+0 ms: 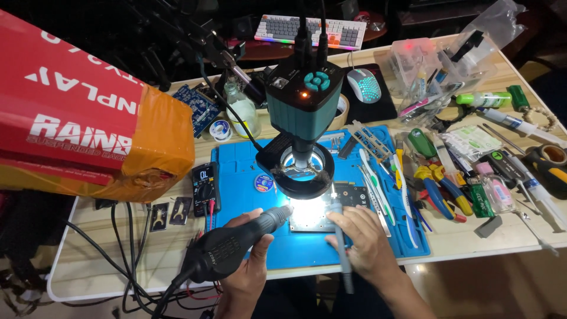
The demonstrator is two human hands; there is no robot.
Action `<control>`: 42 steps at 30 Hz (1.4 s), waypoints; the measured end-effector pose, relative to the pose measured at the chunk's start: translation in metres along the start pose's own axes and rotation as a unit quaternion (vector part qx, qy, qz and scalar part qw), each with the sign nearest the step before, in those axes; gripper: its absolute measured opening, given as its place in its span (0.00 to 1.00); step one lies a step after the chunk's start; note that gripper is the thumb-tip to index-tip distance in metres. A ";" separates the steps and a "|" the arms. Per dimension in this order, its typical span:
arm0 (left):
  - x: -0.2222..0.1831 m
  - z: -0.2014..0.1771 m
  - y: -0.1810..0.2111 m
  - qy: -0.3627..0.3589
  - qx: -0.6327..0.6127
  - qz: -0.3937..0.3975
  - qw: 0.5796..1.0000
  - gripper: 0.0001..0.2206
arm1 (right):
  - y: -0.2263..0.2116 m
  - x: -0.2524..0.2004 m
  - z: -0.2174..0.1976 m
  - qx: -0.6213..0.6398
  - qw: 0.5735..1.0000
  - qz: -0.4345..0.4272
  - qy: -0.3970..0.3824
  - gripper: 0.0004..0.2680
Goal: Using a soldering iron and a heat gun to reflow electronic components on a printed circuit board under a microscope.
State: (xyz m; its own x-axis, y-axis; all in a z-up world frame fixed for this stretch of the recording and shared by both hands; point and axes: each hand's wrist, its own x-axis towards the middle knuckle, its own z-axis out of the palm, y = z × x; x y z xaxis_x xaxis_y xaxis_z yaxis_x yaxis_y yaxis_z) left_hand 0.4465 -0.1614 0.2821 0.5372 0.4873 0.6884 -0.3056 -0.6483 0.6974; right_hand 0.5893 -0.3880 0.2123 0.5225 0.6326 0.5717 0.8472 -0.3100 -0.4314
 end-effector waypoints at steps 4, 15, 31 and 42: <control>-0.001 0.000 0.000 0.002 0.001 0.004 1.000 0.19 | 0.004 -0.006 0.003 -0.025 0.999 0.007 -0.026 0.22; 0.000 0.002 0.001 -0.002 0.003 -0.002 1.000 0.20 | -0.004 -0.003 0.000 -0.055 0.998 -0.013 -0.014 0.22; 0.004 -0.001 0.008 0.007 0.040 0.022 0.999 0.18 | -0.008 -0.003 0.000 -0.113 0.992 -0.050 0.020 0.25; 0.004 -0.002 0.006 0.013 0.013 0.011 1.000 0.19 | -0.005 -0.007 0.001 -0.118 0.992 -0.041 0.016 0.28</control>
State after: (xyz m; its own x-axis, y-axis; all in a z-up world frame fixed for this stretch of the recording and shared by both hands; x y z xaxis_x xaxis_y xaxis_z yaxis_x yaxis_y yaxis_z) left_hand 0.4451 -0.1620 0.2889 0.5108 0.4878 0.7080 -0.2961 -0.6733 0.6775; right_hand 0.5808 -0.3902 0.2095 0.4507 0.6407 0.6215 0.8837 -0.4186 -0.2093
